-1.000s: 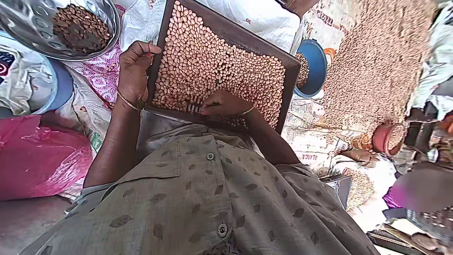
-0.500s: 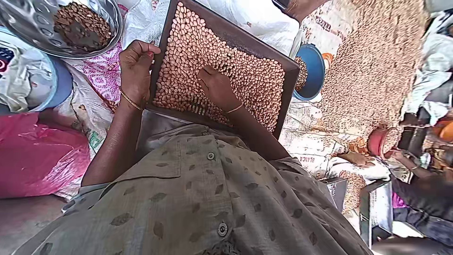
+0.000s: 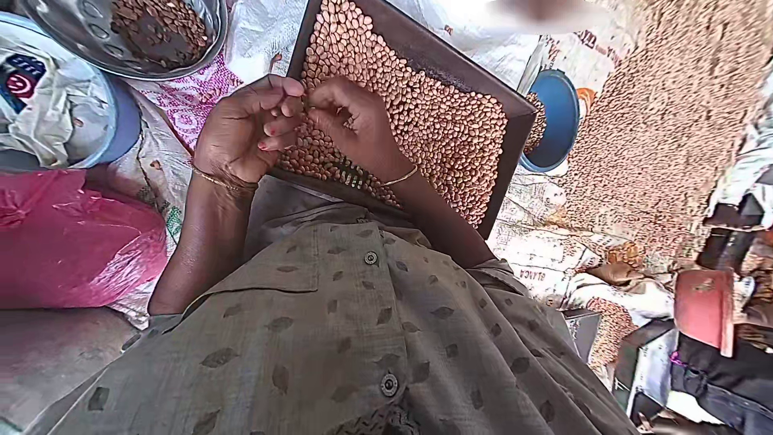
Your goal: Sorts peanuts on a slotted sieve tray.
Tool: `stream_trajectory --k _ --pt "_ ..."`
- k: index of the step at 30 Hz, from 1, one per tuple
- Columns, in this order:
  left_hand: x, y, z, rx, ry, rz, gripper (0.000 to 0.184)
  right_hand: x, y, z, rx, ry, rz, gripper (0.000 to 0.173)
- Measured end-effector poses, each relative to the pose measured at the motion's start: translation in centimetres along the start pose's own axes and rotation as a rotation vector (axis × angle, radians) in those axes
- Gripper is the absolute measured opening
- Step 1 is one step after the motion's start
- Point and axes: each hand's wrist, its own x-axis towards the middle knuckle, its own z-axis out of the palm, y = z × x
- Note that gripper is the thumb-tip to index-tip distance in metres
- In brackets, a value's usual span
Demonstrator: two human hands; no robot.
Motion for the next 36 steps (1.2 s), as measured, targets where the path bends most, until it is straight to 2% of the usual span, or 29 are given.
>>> stream_trajectory --k 2,3,4,6,7,10,13,15,18,20,22,25,27,30,33,34,36 --pt "-0.3 0.2 -0.6 -0.132 0.08 0.058 0.032 -1.4 0.4 0.9 -0.146 -0.383 -0.042 0.021" --pt "-0.2 0.4 -0.9 -0.195 0.131 0.092 0.032 -2.1 0.9 1.2 -0.23 -0.492 -0.07 0.029" --pt "0.0 0.6 -1.3 -0.256 0.175 0.127 0.031 -2.7 1.5 0.9 -0.288 -0.524 -0.077 0.033" --pt "0.5 0.8 -2.0 -0.341 0.26 0.196 0.03 -3.4 3.2 -1.4 -0.404 -0.496 0.023 0.021" --pt "0.6 0.7 -2.4 -0.354 0.279 0.228 0.03 -3.7 4.1 -3.0 -0.472 -0.454 0.099 0.02" --pt "1.3 0.3 -3.0 -0.32 0.208 0.295 0.031 -5.5 5.7 -8.8 -0.555 -0.325 0.329 0.018" --pt "2.1 -0.7 -3.2 -0.352 0.031 0.324 0.034 -7.5 3.9 -13.2 -0.35 -0.388 0.591 0.019" --pt "2.8 -1.2 -2.8 -0.338 -0.075 0.332 0.033 -7.8 2.2 -14.5 -0.168 -0.493 0.67 0.022" --pt "3.5 -1.4 -2.5 -0.274 -0.15 0.33 0.032 -7.0 0.9 -12.6 -0.147 -0.452 0.522 0.021" --pt "3.6 -1.5 -2.5 -0.241 -0.151 0.331 0.032 -5.6 0.8 -9.8 -0.223 -0.387 0.354 0.016" --pt "3.4 -1.6 -2.7 -0.212 -0.144 0.328 0.031 -4.4 0.7 -6.1 -0.162 -0.352 0.217 0.016" --pt "3.3 -1.8 -2.9 -0.191 -0.141 0.339 0.03 -3.5 0.2 -0.6 -0.013 -0.435 0.068 0.023" --pt "3.3 -1.9 -3.0 -0.172 -0.132 0.36 0.03 -3.8 0.3 1.5 -0.075 -0.535 0.018 0.031" --pt "3.3 -2.1 -2.9 -0.133 -0.115 0.391 0.031 -4.4 1.6 -0.5 0.013 -0.628 0.061 0.021" --pt "3.2 -2.2 -2.6 -0.072 -0.089 0.416 0.033 -5.2 2.8 -5.2 0.368 -0.68 0.334 0.022" --pt "3.2 -2.2 -2.5 -0.048 -0.081 0.424 0.033 -5.4 3.2 -6.5 0.412 -0.631 0.416 0.023" --pt "3.2 -2.2 -2.3 0.007 -0.064 0.432 0.035 -5.2 3.6 -8.4 0.327 -0.395 0.539 0.022"
